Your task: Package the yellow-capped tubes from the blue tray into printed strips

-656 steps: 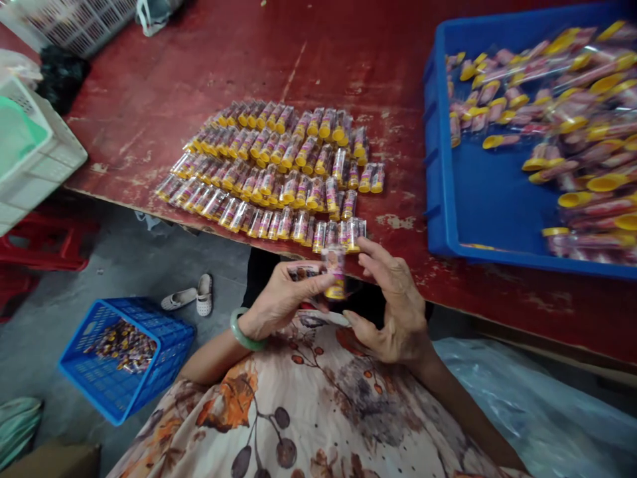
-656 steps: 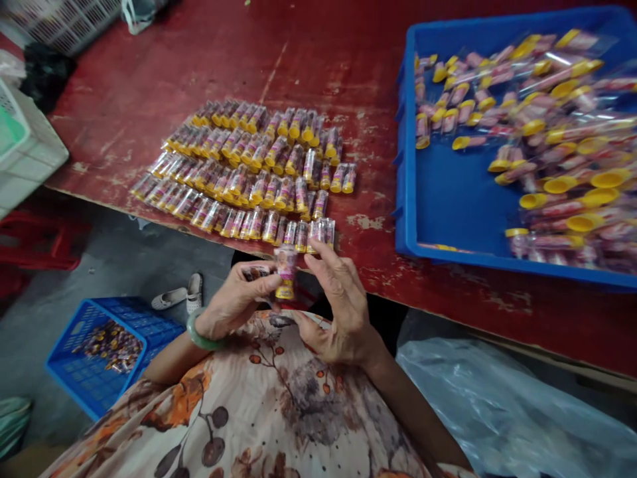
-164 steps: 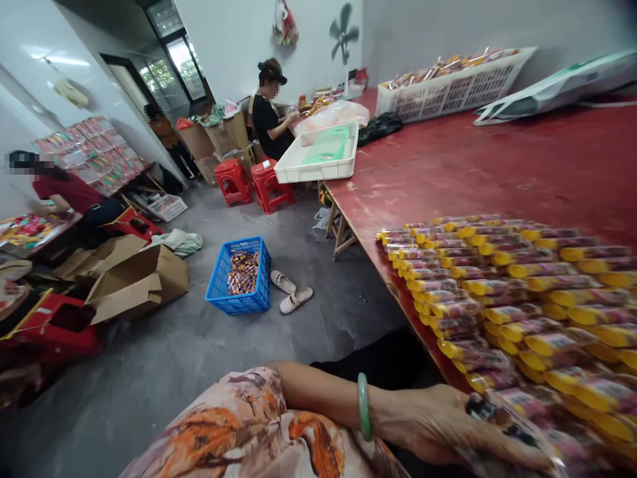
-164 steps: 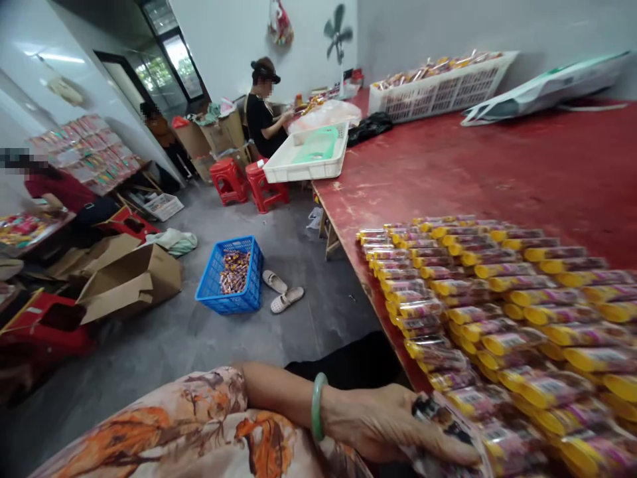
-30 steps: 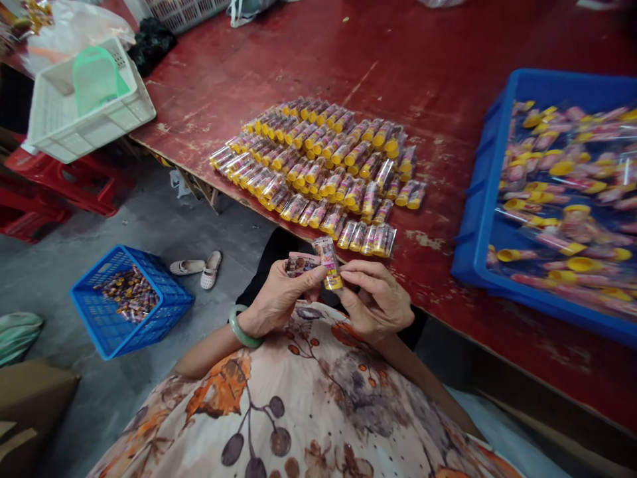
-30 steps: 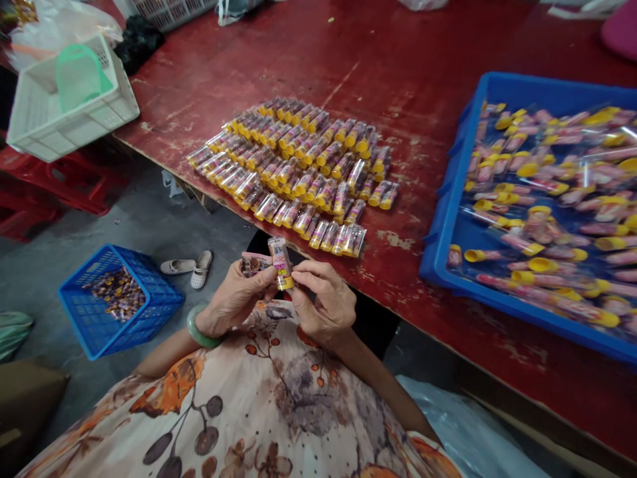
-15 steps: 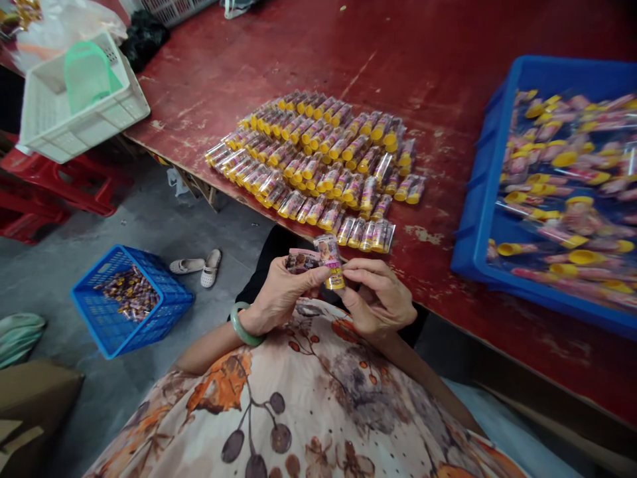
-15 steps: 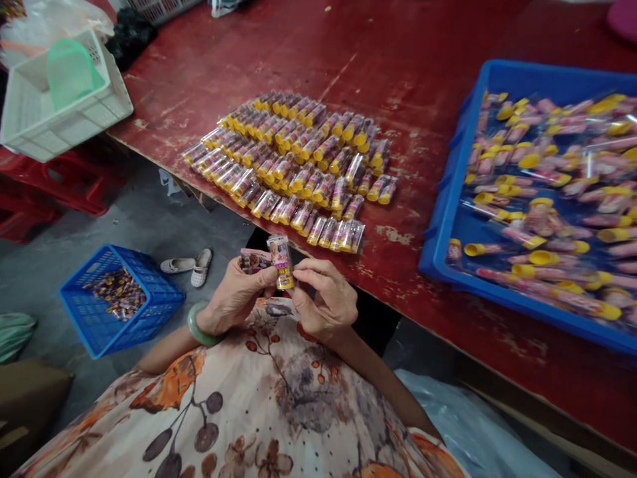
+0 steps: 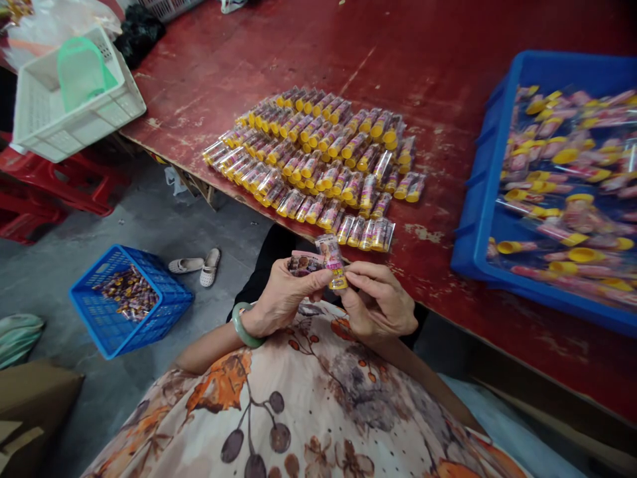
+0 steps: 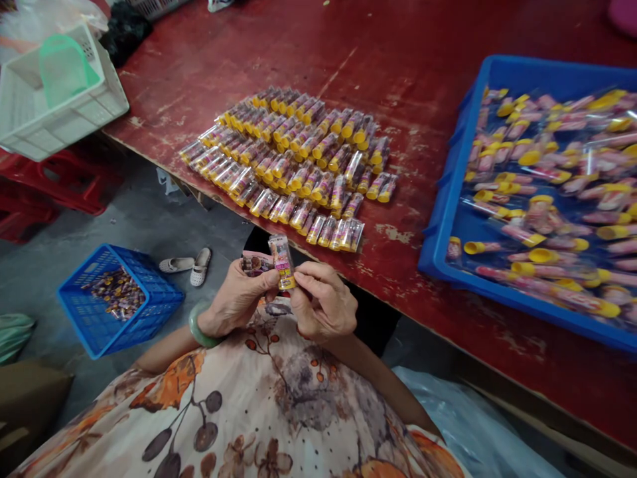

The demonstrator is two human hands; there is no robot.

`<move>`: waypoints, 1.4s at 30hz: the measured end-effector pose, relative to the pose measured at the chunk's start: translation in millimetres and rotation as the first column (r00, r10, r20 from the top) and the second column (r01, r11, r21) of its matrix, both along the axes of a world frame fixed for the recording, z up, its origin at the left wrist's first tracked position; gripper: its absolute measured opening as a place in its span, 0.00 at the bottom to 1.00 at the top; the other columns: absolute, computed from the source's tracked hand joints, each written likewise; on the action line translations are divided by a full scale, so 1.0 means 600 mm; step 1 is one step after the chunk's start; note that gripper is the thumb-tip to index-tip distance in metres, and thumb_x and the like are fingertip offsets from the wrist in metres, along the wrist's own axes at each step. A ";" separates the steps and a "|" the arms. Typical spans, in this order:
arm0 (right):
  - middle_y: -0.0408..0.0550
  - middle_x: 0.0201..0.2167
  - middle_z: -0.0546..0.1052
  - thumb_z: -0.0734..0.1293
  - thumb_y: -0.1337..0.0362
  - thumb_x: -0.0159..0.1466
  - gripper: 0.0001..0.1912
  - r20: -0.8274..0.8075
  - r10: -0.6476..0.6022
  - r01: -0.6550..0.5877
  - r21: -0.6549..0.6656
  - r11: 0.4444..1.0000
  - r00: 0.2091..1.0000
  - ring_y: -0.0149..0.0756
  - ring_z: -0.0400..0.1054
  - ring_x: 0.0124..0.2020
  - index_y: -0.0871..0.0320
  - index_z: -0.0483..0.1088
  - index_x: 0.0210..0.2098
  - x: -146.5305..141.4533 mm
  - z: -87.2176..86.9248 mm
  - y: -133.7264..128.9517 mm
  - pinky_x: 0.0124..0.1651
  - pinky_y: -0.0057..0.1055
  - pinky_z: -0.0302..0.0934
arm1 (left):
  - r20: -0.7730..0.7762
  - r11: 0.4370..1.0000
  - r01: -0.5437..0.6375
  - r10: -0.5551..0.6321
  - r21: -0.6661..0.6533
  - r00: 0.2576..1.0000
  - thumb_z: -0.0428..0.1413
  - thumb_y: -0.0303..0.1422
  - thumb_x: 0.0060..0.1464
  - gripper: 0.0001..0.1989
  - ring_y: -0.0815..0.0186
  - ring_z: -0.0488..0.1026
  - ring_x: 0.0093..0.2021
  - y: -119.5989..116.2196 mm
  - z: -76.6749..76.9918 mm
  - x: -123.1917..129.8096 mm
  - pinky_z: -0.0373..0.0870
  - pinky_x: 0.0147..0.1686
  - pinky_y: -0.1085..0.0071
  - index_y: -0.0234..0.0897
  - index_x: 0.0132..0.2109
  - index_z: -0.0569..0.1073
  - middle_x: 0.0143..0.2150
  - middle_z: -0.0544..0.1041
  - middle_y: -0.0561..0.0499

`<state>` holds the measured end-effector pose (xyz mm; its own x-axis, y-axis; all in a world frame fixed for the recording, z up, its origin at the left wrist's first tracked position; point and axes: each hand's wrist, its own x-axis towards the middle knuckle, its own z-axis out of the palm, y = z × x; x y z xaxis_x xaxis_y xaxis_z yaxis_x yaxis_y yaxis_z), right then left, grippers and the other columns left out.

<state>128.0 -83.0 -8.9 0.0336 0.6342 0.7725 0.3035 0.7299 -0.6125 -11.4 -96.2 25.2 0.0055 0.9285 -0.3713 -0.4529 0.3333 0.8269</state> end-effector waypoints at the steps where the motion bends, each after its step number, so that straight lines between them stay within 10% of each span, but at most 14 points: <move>1: 0.46 0.36 0.78 0.68 0.74 0.59 0.14 0.001 -0.001 0.001 0.006 1.000 1.000 0.35 0.74 0.32 0.53 0.74 0.42 0.000 0.001 0.000 0.30 0.31 0.70 | 0.001 1.000 0.002 -0.002 0.006 1.000 0.71 0.38 0.39 0.16 0.76 0.64 0.19 0.000 -0.001 0.000 0.61 0.19 0.77 0.32 0.32 0.77 0.22 0.73 0.55; 23: 0.48 0.36 0.77 0.69 0.78 0.59 0.14 -0.030 0.009 -0.009 0.009 1.000 1.000 0.34 0.74 0.35 0.56 0.74 0.41 -0.009 -0.011 0.008 0.34 0.30 0.70 | -0.051 1.000 0.028 -0.027 0.009 0.998 0.66 0.41 0.47 0.16 0.77 0.60 0.19 0.007 -0.004 0.005 0.57 0.20 0.77 0.33 0.30 0.73 0.20 0.67 0.57; 29: 0.51 0.40 0.76 0.70 0.73 0.60 0.13 0.069 0.070 -0.063 -0.098 0.993 0.995 0.31 0.70 0.29 0.58 0.72 0.44 -0.003 -0.016 0.017 0.32 0.31 0.69 | -0.268 0.994 0.078 -0.054 0.079 0.962 0.63 0.43 0.50 0.18 0.76 0.56 0.20 0.048 -0.007 -0.026 0.54 0.22 0.75 0.34 0.27 0.68 0.19 0.62 0.58; 32: 0.52 0.39 0.76 0.70 0.73 0.60 0.11 0.092 0.094 -0.080 -0.142 0.987 0.991 0.28 0.66 0.24 0.59 0.71 0.43 0.008 -0.017 0.020 0.29 0.29 0.66 | -0.589 0.979 0.087 0.040 0.186 0.807 0.61 0.45 0.50 0.18 0.75 0.55 0.21 0.099 -0.002 -0.065 0.52 0.22 0.74 0.34 0.27 0.70 0.19 0.62 0.58; 38: 0.50 0.34 0.76 0.68 0.76 0.60 0.08 0.079 0.093 -0.084 -0.111 0.990 0.993 0.35 0.73 0.35 0.59 0.72 0.38 0.005 -0.029 0.024 0.37 0.31 0.70 | -0.997 0.961 0.277 -0.002 0.020 0.078 0.58 0.41 0.48 0.16 0.70 0.59 0.26 0.199 0.017 -0.099 0.49 0.27 0.71 0.32 0.23 0.71 0.19 0.60 0.55; 42: 0.48 0.32 0.76 0.67 0.76 0.62 0.07 0.110 0.063 -0.051 -0.110 0.993 0.992 0.33 0.73 0.33 0.59 0.72 0.36 0.042 -0.019 0.033 0.36 0.29 0.69 | -0.997 0.962 0.267 -0.050 -0.064 -0.057 0.60 0.41 0.45 0.14 0.65 0.65 0.28 0.237 0.005 -0.092 0.51 0.27 0.70 0.33 0.24 0.74 0.20 0.65 0.52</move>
